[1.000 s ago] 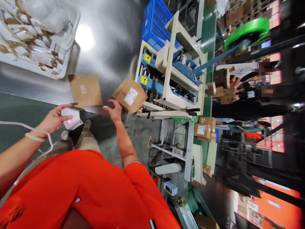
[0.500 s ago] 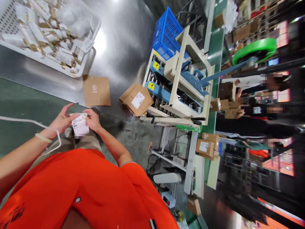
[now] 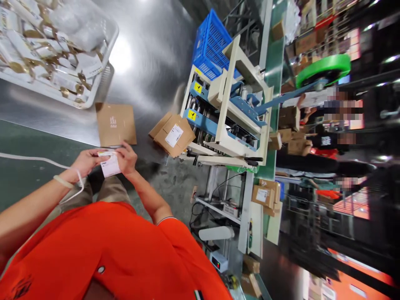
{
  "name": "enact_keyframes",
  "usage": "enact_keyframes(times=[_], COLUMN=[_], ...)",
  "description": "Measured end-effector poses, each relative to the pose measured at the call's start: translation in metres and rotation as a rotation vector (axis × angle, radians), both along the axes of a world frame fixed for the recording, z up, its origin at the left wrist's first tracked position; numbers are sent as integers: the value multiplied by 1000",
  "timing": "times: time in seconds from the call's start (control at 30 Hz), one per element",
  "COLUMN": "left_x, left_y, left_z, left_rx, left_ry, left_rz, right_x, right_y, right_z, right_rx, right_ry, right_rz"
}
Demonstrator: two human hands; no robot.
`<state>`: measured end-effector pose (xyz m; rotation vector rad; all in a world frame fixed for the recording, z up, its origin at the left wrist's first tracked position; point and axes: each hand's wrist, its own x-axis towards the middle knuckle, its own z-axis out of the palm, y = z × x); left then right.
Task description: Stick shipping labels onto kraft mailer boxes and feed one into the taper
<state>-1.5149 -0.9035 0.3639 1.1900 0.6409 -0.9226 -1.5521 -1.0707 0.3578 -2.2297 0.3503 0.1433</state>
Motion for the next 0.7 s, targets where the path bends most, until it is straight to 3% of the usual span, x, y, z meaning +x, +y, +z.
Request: enact_keyframes(times=[0.17,0.27,0.37,0.57,0.63,0.7], left_x=[-3,-3,2,-6,-16,-24], left_y=[-22,-36,-48,-49,-38,-23], left_z=[-11,-15,-21,-44,-52,-58], left_rx=[-133,-180,-179,-137,-95,14], left_ry=[211,297,342,404,380,221], left_rz=[-111,-86,-75,-110,-228,-426], right_x=[95,154,189,201,194,181], right_y=[-49,-64,-65,-61,-57,-48], right_z=[-10,-22,-35,-45,-41,-36], right_rx=[-131,-116,-109,-147,-182,-237], right_ry=[8,-3,21,114,92,18], right_rz=[-108,-57,-1,89,86,104])
